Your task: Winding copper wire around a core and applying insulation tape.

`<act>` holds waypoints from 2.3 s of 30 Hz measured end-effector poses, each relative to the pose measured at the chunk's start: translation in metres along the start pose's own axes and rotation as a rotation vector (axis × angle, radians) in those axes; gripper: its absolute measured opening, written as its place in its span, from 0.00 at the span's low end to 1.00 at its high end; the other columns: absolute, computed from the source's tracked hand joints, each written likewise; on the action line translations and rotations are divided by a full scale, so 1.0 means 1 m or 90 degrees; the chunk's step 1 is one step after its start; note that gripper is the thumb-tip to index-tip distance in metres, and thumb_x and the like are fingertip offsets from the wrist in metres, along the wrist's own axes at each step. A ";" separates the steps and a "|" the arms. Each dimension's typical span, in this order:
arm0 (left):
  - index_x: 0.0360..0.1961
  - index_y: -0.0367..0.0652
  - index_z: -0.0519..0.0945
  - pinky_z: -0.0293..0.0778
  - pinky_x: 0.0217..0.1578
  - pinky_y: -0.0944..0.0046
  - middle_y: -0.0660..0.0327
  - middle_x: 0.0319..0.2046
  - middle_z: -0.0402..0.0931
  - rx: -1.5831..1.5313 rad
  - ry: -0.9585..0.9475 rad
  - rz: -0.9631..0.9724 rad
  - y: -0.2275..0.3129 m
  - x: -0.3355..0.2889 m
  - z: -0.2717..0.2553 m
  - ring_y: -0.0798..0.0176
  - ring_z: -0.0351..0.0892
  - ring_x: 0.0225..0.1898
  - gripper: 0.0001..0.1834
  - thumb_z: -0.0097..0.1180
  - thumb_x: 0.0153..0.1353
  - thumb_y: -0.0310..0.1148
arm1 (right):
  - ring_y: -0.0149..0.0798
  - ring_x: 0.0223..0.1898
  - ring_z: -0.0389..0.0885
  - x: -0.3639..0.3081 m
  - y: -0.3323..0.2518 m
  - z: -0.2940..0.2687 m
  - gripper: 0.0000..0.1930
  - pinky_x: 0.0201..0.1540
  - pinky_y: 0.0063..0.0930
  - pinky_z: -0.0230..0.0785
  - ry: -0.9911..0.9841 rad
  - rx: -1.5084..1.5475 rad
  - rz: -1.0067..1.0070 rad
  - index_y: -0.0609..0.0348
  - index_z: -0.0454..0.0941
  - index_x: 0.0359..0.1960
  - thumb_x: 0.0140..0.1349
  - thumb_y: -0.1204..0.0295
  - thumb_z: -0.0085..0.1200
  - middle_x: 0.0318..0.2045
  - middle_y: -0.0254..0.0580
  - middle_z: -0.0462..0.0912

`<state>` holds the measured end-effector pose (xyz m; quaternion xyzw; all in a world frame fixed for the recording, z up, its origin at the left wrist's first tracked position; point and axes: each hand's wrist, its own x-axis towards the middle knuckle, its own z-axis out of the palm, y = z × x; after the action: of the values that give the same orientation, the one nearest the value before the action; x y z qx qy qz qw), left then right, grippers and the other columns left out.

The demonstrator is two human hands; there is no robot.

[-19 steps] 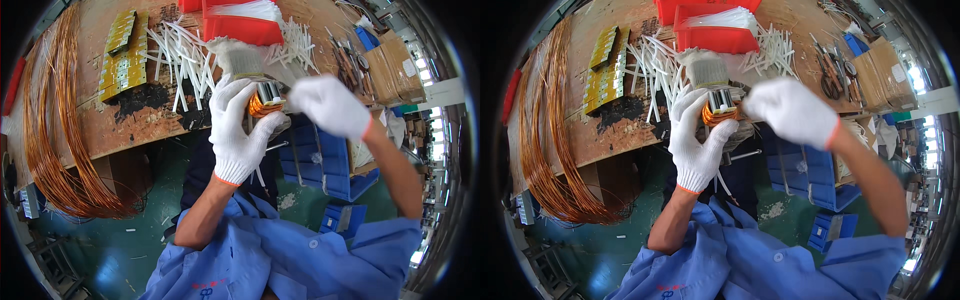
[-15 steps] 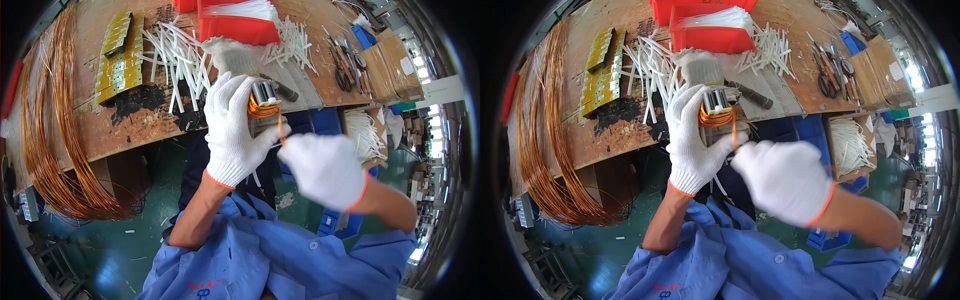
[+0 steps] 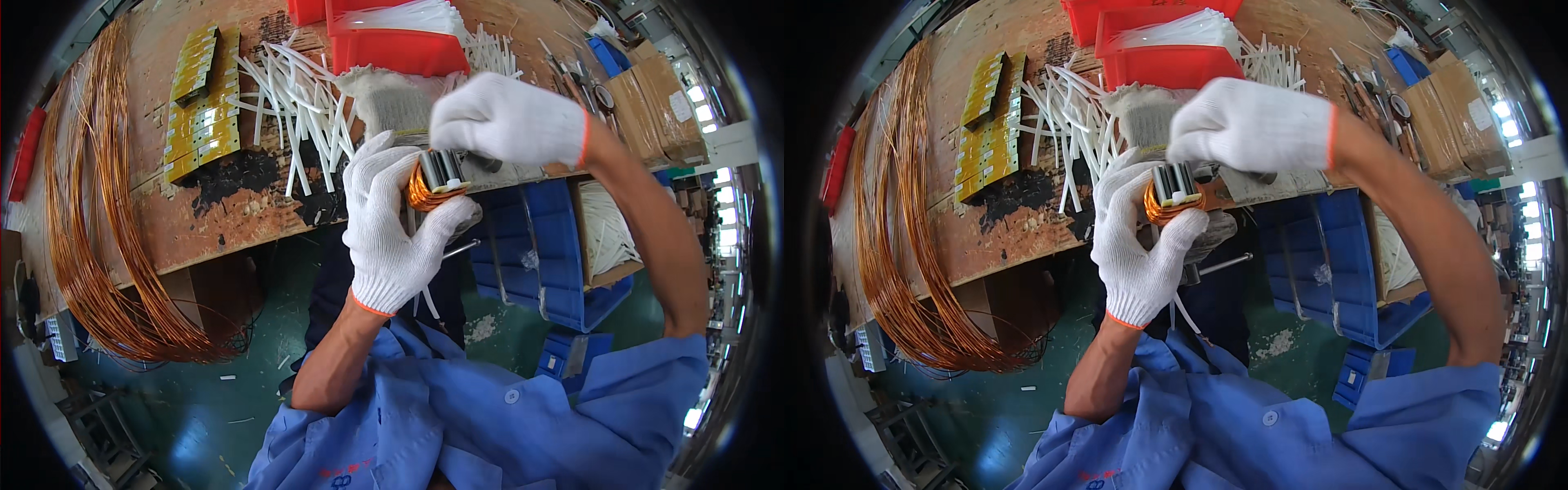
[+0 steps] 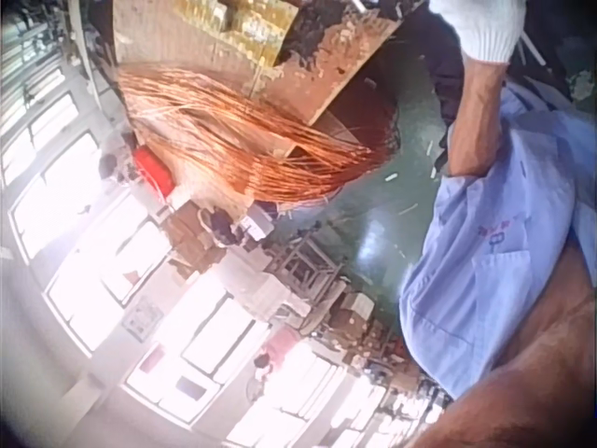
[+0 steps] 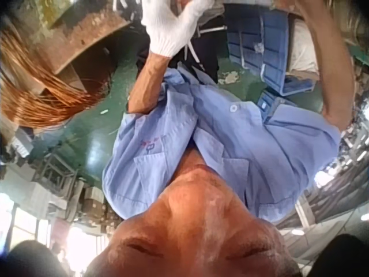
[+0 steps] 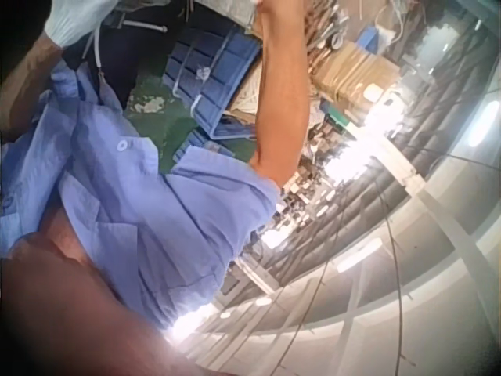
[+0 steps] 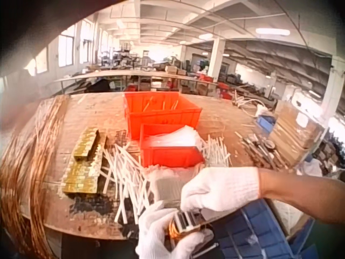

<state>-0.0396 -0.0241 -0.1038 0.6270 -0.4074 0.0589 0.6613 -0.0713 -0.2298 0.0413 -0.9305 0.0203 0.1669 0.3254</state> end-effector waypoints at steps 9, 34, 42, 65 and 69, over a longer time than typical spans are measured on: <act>0.61 0.33 0.82 0.71 0.71 0.40 0.45 0.60 0.81 0.066 -0.028 0.026 0.002 0.004 -0.009 0.34 0.76 0.68 0.32 0.79 0.62 0.41 | 0.44 0.20 0.83 -0.104 -0.056 0.122 0.08 0.21 0.39 0.71 0.394 -0.366 0.000 0.58 0.76 0.40 0.75 0.68 0.59 0.21 0.41 0.79; 0.34 0.43 0.88 0.83 0.60 0.47 0.64 0.26 0.70 0.064 -0.597 0.533 0.078 0.034 -0.004 0.57 0.79 0.35 0.11 0.70 0.46 0.27 | 0.61 0.54 0.89 -0.080 0.246 0.077 0.21 0.59 0.53 0.81 0.806 -0.083 0.346 0.50 0.86 0.60 0.70 0.56 0.66 0.46 0.51 0.92; 0.39 0.47 0.89 0.84 0.58 0.45 0.66 0.32 0.76 0.103 -0.620 0.510 0.083 0.034 -0.006 0.57 0.82 0.38 0.19 0.68 0.39 0.31 | 0.62 0.56 0.88 -0.069 0.263 0.053 0.18 0.58 0.59 0.79 0.601 -0.173 0.504 0.49 0.82 0.64 0.73 0.67 0.58 0.52 0.57 0.90; 0.43 0.51 0.92 0.76 0.30 0.54 0.65 0.32 0.82 0.142 -0.767 0.430 0.117 0.024 0.041 0.55 0.83 0.31 0.22 0.72 0.41 0.28 | 0.45 0.46 0.89 -0.261 -0.004 0.255 0.17 0.48 0.39 0.81 0.767 0.230 0.152 0.55 0.88 0.50 0.61 0.85 0.70 0.43 0.43 0.88; 0.42 0.50 0.91 0.71 0.26 0.58 0.68 0.30 0.78 0.096 -0.746 0.429 0.114 0.023 0.046 0.62 0.80 0.27 0.17 0.69 0.47 0.27 | 0.44 0.33 0.89 -0.261 -0.013 0.256 0.19 0.36 0.36 0.81 0.729 0.207 0.187 0.51 0.87 0.56 0.63 0.78 0.73 0.40 0.41 0.88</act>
<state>-0.1132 -0.0511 -0.0057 0.4386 -0.8663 -0.0598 0.2313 -0.3915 -0.0809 -0.0541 -0.7981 0.3453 -0.3219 0.3745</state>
